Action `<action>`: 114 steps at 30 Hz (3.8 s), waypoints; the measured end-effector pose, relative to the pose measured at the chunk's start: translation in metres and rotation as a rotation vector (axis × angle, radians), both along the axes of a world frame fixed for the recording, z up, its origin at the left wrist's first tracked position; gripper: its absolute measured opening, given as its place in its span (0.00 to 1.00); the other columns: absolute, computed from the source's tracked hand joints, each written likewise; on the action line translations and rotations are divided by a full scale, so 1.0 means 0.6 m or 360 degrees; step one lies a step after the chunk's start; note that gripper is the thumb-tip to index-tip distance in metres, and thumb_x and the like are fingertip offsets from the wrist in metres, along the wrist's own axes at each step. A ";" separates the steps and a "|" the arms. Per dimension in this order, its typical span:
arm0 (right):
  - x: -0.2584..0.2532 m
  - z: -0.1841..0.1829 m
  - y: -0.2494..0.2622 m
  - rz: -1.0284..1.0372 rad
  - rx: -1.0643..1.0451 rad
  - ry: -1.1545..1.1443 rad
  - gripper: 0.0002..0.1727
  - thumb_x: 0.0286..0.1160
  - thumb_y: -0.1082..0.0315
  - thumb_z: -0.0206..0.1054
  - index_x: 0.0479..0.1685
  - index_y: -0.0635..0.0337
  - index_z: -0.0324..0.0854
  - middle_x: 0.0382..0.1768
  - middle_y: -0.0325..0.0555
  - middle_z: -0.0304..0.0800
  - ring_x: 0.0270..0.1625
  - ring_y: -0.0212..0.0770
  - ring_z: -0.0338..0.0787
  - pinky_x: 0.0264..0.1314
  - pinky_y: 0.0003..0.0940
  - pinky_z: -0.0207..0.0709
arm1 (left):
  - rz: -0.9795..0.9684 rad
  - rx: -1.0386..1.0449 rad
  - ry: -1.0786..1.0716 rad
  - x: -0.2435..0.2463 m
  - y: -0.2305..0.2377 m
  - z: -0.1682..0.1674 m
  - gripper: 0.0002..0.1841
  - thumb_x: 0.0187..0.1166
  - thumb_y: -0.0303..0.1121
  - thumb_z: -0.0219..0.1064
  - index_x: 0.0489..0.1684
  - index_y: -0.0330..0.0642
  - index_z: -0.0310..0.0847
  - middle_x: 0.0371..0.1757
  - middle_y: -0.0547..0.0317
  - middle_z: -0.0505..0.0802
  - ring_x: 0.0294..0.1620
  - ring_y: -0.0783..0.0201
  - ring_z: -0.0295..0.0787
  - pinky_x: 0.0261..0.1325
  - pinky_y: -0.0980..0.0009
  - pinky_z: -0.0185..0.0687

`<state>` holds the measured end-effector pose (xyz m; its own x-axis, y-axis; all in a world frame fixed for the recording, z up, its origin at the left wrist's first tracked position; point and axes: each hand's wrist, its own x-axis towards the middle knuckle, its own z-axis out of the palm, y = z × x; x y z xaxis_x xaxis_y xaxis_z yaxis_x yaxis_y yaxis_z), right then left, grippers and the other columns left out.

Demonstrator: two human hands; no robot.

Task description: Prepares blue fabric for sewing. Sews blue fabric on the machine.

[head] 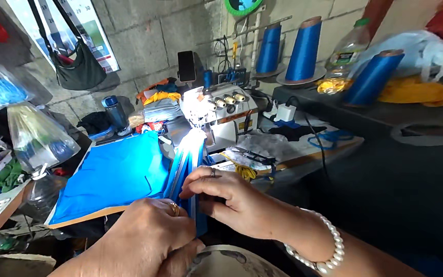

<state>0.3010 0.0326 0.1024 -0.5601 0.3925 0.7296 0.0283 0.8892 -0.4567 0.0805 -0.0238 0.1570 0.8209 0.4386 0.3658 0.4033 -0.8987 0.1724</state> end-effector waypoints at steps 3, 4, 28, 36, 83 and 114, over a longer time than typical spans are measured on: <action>0.014 0.001 0.004 -0.0016 0.0082 -0.0137 0.10 0.78 0.70 0.63 0.43 0.57 0.92 0.44 0.37 0.91 0.51 0.24 0.87 0.56 0.15 0.79 | -0.0078 -0.0056 0.0035 0.009 0.003 0.009 0.22 0.90 0.39 0.53 0.20 0.43 0.75 0.17 0.61 0.75 0.24 0.67 0.74 0.31 0.73 0.67; 0.019 -0.001 0.004 -0.0042 0.0115 -0.0177 0.11 0.80 0.69 0.62 0.43 0.56 0.92 0.43 0.36 0.90 0.51 0.25 0.87 0.55 0.16 0.79 | -0.0103 -0.0069 0.0045 0.013 0.003 0.011 0.22 0.91 0.39 0.52 0.19 0.43 0.75 0.17 0.60 0.76 0.24 0.65 0.75 0.31 0.72 0.67; 0.124 -0.062 -0.037 -0.0067 -0.0350 0.0336 0.16 0.88 0.71 0.52 0.33 0.74 0.77 0.39 0.62 0.79 0.54 0.47 0.78 0.70 0.29 0.64 | 0.0729 -0.2427 -0.2179 0.082 0.315 -0.168 0.22 0.95 0.42 0.41 0.47 0.46 0.84 0.33 0.55 0.95 0.32 0.66 0.94 0.35 0.68 0.91; 0.137 -0.108 -0.051 -0.0172 -0.0523 0.0345 0.17 0.87 0.70 0.54 0.31 0.77 0.77 0.39 0.65 0.81 0.55 0.49 0.80 0.70 0.30 0.67 | 0.0450 -0.2206 -0.1680 0.017 0.300 -0.131 0.22 0.94 0.40 0.42 0.61 0.46 0.85 0.46 0.56 0.95 0.46 0.69 0.94 0.48 0.72 0.91; 0.012 -0.163 0.300 -0.0728 -0.0830 0.0464 0.12 0.80 0.71 0.57 0.37 0.67 0.85 0.32 0.45 0.87 0.33 0.31 0.86 0.40 0.29 0.83 | 0.1685 -0.0175 0.0024 -0.081 0.526 -0.080 0.18 0.83 0.34 0.67 0.66 0.35 0.82 0.55 0.35 0.91 0.59 0.34 0.88 0.63 0.32 0.77; 0.023 -0.158 0.102 -0.0338 -0.1413 -0.0462 0.17 0.81 0.70 0.62 0.53 0.82 0.82 0.47 0.68 0.89 0.54 0.54 0.89 0.64 0.44 0.78 | 0.0249 -0.0259 0.0640 0.157 0.200 -0.103 0.06 0.72 0.23 0.64 0.28 0.32 0.86 0.23 0.46 0.88 0.34 0.44 0.90 0.27 0.55 0.76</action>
